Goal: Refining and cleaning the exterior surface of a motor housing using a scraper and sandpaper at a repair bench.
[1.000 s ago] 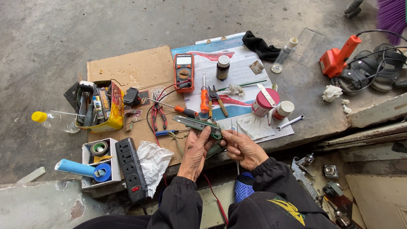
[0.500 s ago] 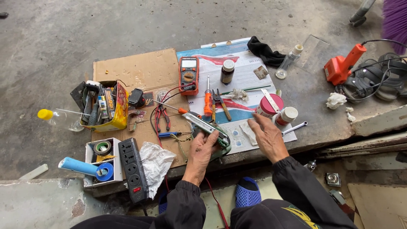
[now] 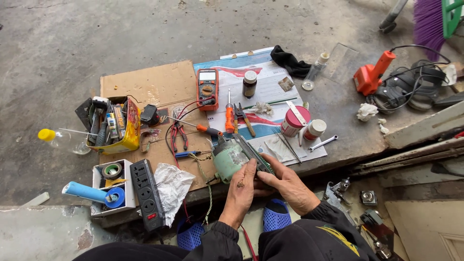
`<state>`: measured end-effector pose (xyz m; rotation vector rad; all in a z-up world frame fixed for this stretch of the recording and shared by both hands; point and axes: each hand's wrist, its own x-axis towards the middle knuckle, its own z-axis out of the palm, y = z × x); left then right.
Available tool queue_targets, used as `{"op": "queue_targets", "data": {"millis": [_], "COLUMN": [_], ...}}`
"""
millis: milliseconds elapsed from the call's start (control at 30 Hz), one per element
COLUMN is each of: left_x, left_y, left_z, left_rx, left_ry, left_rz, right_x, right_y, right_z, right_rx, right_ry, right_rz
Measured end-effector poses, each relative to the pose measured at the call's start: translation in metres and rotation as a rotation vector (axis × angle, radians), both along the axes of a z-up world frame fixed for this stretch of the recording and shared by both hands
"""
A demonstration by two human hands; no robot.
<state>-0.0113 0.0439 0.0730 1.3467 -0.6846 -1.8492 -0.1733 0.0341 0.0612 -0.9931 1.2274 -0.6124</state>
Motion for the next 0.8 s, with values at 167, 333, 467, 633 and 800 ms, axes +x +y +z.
{"op": "queue_targets", "data": {"millis": [167, 333, 467, 633, 800], "left_x": [-0.007, 0.002, 0.002, -0.01, -0.011], "left_y": [0.004, -0.001, 0.002, 0.007, 0.009], "left_z": [-0.008, -0.023, -0.019, -0.043, -0.033], "left_rx": [-0.076, -0.202, -0.213, -0.186, -0.083], "left_ry": [-0.015, -0.433, -0.126, 0.023, 0.032], "left_rz": [-0.044, -0.089, -0.041, 0.032, -0.021], "right_x": [-0.006, -0.011, -0.019, -0.028, -0.021], "right_y": [0.011, 0.019, 0.026, 0.028, 0.025], "right_z": [-0.015, -0.03, -0.036, -0.053, -0.041], "right_rx": [0.113, 0.083, 0.041, -0.013, 0.066], "right_ry": [-0.15, -0.111, -0.121, -0.158, -0.026], "right_rz": [-0.231, -0.387, -0.348, -0.301, -0.364]}}
